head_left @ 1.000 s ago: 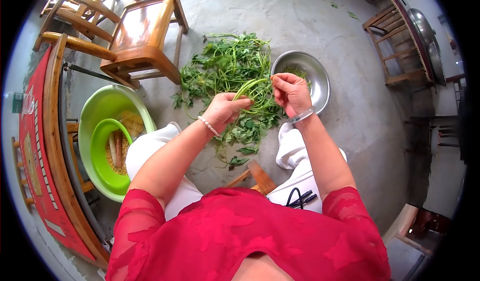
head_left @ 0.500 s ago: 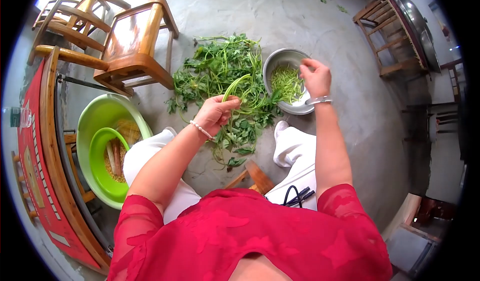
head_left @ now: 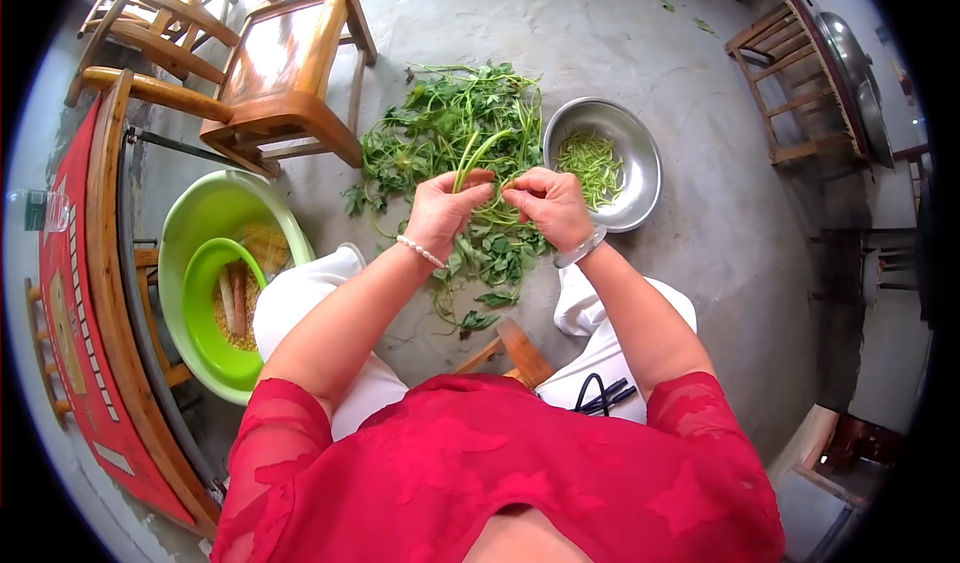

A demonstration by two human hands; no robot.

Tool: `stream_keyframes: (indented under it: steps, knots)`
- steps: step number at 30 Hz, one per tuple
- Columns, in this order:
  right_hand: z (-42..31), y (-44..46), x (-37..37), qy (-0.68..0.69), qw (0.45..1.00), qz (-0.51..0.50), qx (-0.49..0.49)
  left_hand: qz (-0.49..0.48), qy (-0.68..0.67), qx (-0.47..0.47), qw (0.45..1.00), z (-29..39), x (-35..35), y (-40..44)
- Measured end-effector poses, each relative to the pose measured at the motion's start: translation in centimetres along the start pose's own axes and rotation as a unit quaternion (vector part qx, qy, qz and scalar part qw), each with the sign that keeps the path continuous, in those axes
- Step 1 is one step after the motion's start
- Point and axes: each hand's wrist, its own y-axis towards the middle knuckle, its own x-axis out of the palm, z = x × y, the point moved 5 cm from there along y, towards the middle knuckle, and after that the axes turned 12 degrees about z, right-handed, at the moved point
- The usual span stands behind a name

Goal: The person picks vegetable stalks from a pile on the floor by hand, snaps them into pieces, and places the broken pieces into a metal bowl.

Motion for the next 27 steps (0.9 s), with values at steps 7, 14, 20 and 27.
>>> stream_keyframes:
  steps: [7, 14, 20, 27]
  knots:
    - [0.0, -0.7, 0.7, -0.017, 0.997, -0.057, 0.050, -0.057, 0.031, 0.030, 0.997, 0.5, 0.9, -0.2]
    - [0.4, -0.5, 0.0, 0.078, 0.981, -0.042, 0.173, -0.033, 0.028, 0.024, 0.999, 0.4, 0.8, -0.2]
    - [-0.4, 1.2, -2.5, 0.124, 0.978, 0.041, 0.160, -0.022, 0.044, 0.006, 0.999, 0.1, 0.1, -0.2]
    - [-0.9, 3.7, -9.1, 0.158, 0.959, 0.209, 0.105, 0.013, 0.061, -0.016, 0.998, -0.5, -2.1, 0.7]
